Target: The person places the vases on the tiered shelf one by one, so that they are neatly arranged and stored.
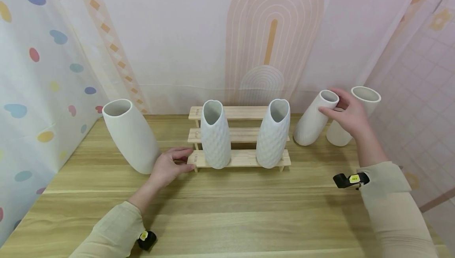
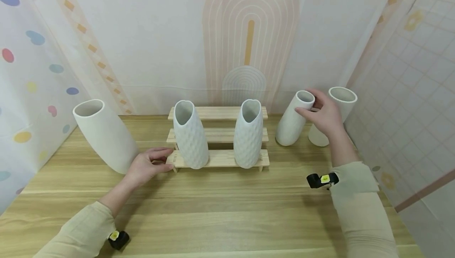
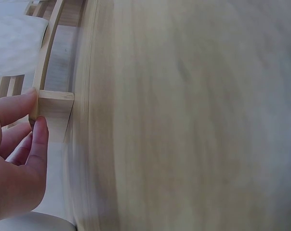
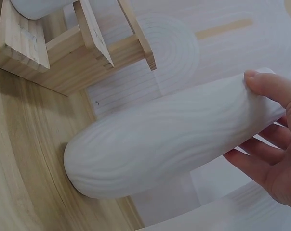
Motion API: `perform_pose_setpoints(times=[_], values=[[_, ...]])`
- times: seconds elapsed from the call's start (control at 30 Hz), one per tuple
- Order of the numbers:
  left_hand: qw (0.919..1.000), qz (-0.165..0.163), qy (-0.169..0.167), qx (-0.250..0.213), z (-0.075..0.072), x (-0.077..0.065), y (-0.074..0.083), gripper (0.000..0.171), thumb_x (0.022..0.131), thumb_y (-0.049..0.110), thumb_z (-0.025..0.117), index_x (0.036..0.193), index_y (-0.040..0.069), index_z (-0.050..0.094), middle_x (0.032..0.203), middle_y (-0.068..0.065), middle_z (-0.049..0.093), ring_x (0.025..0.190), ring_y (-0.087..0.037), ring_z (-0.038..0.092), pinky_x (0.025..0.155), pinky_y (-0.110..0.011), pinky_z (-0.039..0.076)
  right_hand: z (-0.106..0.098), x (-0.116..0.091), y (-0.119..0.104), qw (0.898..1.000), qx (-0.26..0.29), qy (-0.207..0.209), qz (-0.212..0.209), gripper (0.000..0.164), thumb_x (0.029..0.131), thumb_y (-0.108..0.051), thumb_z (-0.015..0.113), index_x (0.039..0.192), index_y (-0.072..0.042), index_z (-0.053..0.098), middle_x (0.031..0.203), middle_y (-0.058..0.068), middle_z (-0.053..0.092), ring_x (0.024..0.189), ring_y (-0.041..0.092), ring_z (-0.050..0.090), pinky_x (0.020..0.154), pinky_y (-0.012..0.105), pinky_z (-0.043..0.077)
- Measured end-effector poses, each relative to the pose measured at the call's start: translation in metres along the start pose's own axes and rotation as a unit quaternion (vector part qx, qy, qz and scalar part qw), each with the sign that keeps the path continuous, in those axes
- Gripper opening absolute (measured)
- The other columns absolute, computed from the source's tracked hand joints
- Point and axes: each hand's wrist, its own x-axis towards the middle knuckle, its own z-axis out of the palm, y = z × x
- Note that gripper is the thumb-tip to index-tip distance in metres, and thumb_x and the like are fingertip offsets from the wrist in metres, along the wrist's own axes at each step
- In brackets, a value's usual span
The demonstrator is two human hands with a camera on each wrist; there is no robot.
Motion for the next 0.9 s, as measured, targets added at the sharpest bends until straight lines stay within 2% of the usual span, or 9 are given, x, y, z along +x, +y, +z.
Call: perform_pose_setpoints(times=[0.27,0.7,0.9], values=[[1.0,0.003,-0.001,0.001,0.0,0.0,0.001,0.052,0.08,0.008,0.082,0.127,-0.003,0.064,0.135,-0.018,0.056,0.106,-0.029,0.061,0.082,-0.021,0.052,-0.001,-0.004,0.001,1.0,0.0,0.009,-0.018,0.058,0.084,-0.007,0.078,0.136,0.003,0.054,0.105,-0.022,0.057,0.089,-0.005,0.059,0.073,0.009,0.048],[1.0,0.002,0.002,-0.003,0.001,0.001,0.002,0.052,0.08,0.008,0.082,0.127,-0.004,0.064,0.134,-0.018,0.056,0.105,-0.029,0.061,0.082,-0.021,0.053,-0.01,-0.013,-0.013,0.999,-0.037,0.015,0.001,0.054,0.085,-0.019,0.079,0.132,-0.003,0.059,0.101,-0.027,0.057,0.088,-0.008,0.057,0.073,0.009,0.047],[1.0,0.0,0.001,-0.007,0.0,0.0,0.001,0.052,0.08,0.008,0.082,0.128,-0.004,0.064,0.135,-0.017,0.056,0.106,-0.028,0.06,0.082,-0.021,0.052,-0.017,-0.011,-0.023,0.999,-0.032,0.026,-0.016,0.052,0.084,-0.014,0.08,0.131,-0.002,0.061,0.098,-0.027,0.059,0.085,-0.008,0.059,0.072,0.009,0.048]])
